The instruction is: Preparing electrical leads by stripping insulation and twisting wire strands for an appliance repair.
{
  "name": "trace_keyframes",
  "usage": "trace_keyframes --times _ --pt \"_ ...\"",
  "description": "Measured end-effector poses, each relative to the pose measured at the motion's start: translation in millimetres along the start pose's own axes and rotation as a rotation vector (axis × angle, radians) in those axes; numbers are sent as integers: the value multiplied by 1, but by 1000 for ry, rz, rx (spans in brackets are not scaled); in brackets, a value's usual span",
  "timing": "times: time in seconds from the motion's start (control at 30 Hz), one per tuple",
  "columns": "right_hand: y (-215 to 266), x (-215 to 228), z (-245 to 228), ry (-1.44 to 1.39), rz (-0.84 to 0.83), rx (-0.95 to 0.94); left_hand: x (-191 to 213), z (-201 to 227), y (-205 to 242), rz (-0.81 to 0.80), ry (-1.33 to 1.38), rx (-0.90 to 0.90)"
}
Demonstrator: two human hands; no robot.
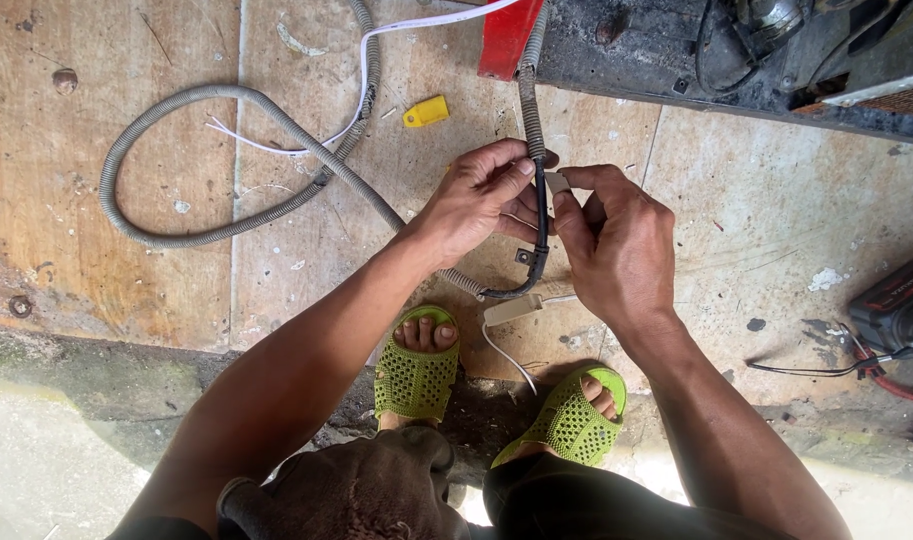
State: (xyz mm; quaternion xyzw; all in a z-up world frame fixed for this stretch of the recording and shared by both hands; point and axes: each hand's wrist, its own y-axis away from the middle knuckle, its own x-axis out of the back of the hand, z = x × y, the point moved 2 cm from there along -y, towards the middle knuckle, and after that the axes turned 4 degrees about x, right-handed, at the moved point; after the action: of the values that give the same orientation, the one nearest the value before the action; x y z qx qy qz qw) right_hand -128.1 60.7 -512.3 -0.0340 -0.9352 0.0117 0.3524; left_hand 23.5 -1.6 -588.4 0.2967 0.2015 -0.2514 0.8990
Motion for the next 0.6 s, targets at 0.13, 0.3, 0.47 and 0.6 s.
trace_keyframes --times 0.13,0.3,0.47,0.6 --pt "-1 0 -2 -21 2 -19 -5 5 4 5 16 3" --pt "-3 8 -5 10 40 17 -8 6 5 -10 27 8" --pt "-3 4 -4 8 20 32 -1 4 3 -3 13 3" --pt "-3 3 -4 19 22 42 -1 7 5 -5 5 1"
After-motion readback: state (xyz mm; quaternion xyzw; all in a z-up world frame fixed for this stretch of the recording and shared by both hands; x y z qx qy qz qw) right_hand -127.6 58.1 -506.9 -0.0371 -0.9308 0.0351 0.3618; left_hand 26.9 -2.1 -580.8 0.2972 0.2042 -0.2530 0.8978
